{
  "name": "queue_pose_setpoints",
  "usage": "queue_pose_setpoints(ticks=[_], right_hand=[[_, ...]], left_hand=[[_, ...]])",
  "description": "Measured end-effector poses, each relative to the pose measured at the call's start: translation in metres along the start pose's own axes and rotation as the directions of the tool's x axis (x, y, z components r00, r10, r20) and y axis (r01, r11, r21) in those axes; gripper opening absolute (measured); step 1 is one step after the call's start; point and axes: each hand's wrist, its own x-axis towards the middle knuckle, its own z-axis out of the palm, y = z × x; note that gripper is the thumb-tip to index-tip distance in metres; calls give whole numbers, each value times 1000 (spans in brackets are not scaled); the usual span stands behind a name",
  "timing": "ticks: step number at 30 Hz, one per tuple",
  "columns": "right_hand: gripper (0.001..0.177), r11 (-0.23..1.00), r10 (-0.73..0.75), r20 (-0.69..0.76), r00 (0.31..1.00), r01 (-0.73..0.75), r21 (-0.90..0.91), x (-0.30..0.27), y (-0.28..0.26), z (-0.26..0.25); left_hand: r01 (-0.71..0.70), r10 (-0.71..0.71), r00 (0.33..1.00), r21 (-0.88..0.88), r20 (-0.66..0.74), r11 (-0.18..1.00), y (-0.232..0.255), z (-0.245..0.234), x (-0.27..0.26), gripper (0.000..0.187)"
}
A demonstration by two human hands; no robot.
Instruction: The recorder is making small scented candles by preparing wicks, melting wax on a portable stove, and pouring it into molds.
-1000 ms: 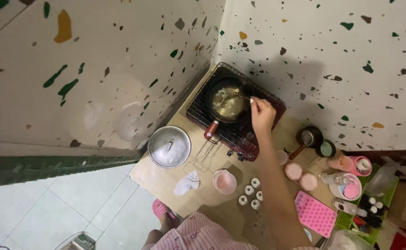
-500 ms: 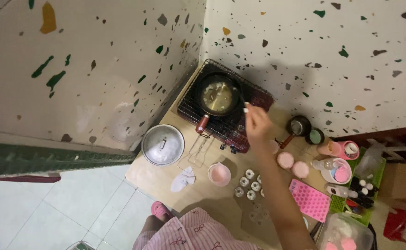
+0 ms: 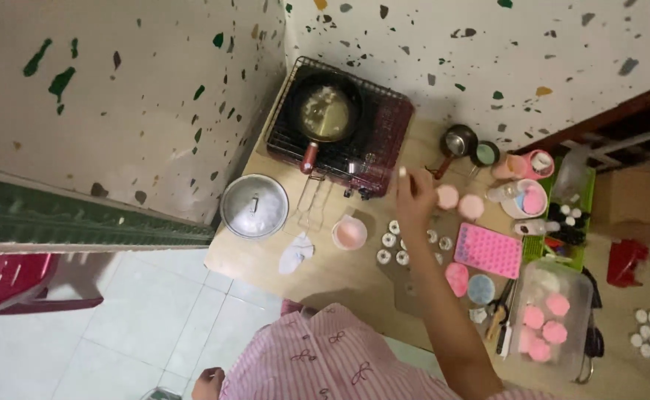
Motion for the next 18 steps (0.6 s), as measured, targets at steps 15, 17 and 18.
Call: queue_pose_setpoints(ticks=[15, 17, 18], right_hand=[[45, 886, 460, 208, 863, -430, -176, -253, 96, -34], [42, 857, 515, 186, 837, -494, -148, -289, 118, -40], [31, 778, 626, 156, 764, -625, -59, -311, 149, -41]], left_hand=[[-223, 225, 970, -38, 96, 974, 65, -23, 18, 38], [-319, 334, 939, -144, 86, 937, 114, -9, 14, 36], [-389, 419, 900, -211, 122, 897, 143, -1, 5, 34]])
